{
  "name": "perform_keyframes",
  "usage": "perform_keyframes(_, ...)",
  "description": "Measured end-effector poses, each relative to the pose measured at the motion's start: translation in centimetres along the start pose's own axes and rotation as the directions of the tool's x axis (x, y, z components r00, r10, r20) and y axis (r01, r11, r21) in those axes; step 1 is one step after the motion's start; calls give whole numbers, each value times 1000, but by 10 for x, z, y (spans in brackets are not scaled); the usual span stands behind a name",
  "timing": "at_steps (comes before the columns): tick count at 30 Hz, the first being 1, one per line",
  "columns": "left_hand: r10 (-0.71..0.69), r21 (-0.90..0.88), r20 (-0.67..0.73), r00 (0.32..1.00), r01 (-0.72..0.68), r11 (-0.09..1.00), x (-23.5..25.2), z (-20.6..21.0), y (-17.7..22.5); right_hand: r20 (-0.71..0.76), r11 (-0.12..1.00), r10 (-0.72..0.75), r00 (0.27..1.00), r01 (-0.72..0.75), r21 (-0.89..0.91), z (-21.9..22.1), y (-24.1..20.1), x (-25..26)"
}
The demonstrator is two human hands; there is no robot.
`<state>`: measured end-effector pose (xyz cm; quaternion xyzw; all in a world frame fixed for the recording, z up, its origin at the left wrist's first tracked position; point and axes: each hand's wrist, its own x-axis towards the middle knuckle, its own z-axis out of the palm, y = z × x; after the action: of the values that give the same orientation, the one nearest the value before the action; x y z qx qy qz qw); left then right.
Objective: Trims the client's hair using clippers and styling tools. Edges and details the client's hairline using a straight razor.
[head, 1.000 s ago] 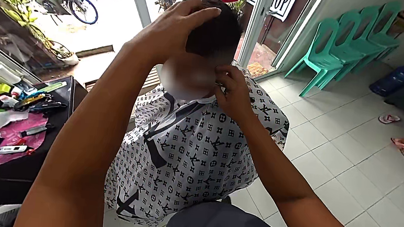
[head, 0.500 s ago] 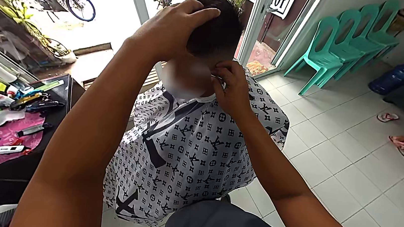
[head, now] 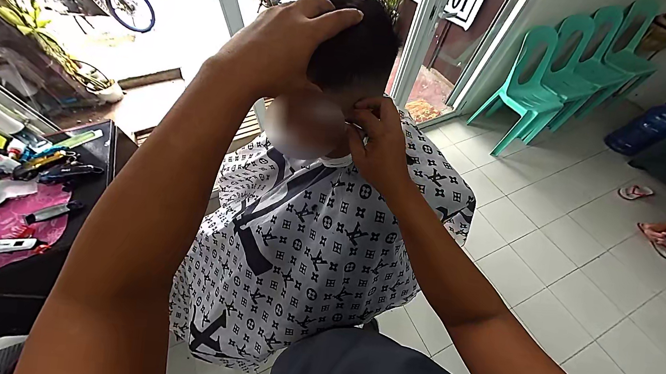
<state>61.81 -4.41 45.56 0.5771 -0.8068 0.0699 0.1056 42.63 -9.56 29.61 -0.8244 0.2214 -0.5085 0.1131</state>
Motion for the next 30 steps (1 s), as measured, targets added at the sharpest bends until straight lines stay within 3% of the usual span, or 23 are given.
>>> perform_keyframes(12,-1,5,-7,1000,1,1000,-1,1,-1,1,1000,-1,1000,1,2,6,1,0)
perform_keyframes(15,-6,-31,-67,998,4,1000,-9,3,-3,24,1000,-9,1000,8,16,0,-2,-5)
perform_keyframes(19,57,-175,-395,917,-136,975,-58,33,4,158,990,-123,980,133,-52,-32,-15,-23)
perform_keyframes(23,60,-469,-390,919,-254,846,-102,87,31,292,998,-63,954,51,48,-50,-29,-44)
perform_keyframes(25,25,-567,-336,941,-224,793,-113,95,33,446,968,-8,895,-105,227,-57,-31,-46)
perform_keyframes(26,13,-609,-304,952,-205,766,-117,92,31,569,907,-3,823,-237,348,-59,-29,-46)
perform_keyframes(29,-20,-716,-189,982,-123,687,-125,78,25,841,528,-177,511,-672,519,-54,-19,-55)
perform_keyframes(30,-45,-741,-147,988,-80,667,-125,74,24,855,407,-213,473,-752,518,-46,-21,-61)
